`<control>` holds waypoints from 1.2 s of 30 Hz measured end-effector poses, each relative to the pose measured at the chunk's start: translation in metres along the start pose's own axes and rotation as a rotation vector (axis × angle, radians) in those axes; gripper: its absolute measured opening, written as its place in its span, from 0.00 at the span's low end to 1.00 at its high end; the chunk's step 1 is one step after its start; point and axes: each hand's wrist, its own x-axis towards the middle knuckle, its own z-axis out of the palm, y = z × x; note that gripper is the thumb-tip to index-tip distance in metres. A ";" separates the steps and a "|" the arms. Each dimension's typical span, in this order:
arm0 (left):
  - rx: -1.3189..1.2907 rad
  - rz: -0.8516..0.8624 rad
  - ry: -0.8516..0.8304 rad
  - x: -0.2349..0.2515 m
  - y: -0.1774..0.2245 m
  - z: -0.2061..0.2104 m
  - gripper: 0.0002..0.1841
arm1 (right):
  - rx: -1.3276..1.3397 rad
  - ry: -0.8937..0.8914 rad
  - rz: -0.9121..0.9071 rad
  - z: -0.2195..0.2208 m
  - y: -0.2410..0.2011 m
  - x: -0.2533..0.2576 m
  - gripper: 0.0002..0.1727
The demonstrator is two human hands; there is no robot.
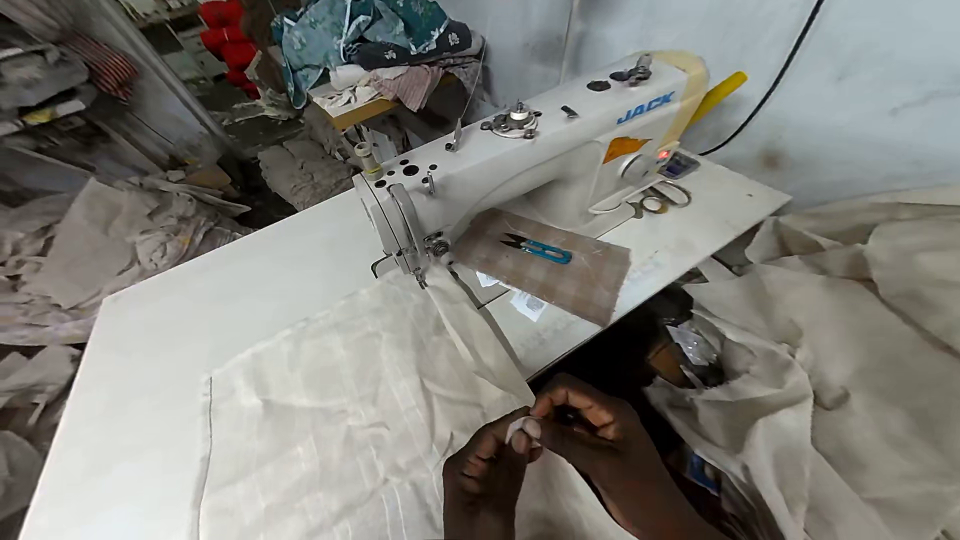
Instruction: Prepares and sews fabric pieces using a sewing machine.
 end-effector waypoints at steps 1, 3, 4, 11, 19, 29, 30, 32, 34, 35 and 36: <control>-0.052 -0.042 0.084 0.001 -0.001 0.004 0.12 | 0.083 -0.002 0.065 0.001 0.000 0.001 0.02; -0.184 -0.128 0.174 0.004 -0.001 0.005 0.11 | 0.325 -0.031 0.236 0.001 0.001 0.003 0.04; -0.244 -0.169 0.182 0.005 -0.002 0.003 0.11 | 0.442 -0.056 0.320 0.000 0.001 0.003 0.04; -0.375 -0.280 0.067 0.007 -0.004 -0.013 0.10 | 0.507 -0.535 0.289 -0.017 0.016 0.016 0.28; -0.190 -0.369 0.154 0.027 0.006 -0.036 0.14 | -0.127 -0.679 0.116 -0.044 0.030 0.034 0.31; 0.586 -0.071 0.244 0.196 0.018 -0.100 0.11 | -0.865 -0.384 -0.120 0.044 0.035 0.164 0.12; 0.663 -0.073 0.208 0.208 0.012 -0.106 0.13 | -0.949 -0.414 -0.002 0.057 0.045 0.171 0.17; 0.764 -0.131 0.219 0.223 0.003 -0.110 0.16 | -1.075 -0.379 0.068 0.071 0.066 0.167 0.18; 0.820 -0.204 0.231 0.224 0.004 -0.105 0.17 | -1.093 -0.179 -0.169 0.071 0.092 0.152 0.14; 0.827 -0.227 0.237 0.223 0.006 -0.103 0.16 | -1.068 -0.091 -0.298 0.069 0.103 0.147 0.13; 0.831 -0.242 0.245 0.222 0.007 -0.100 0.15 | -1.031 -0.041 -0.373 0.066 0.109 0.144 0.13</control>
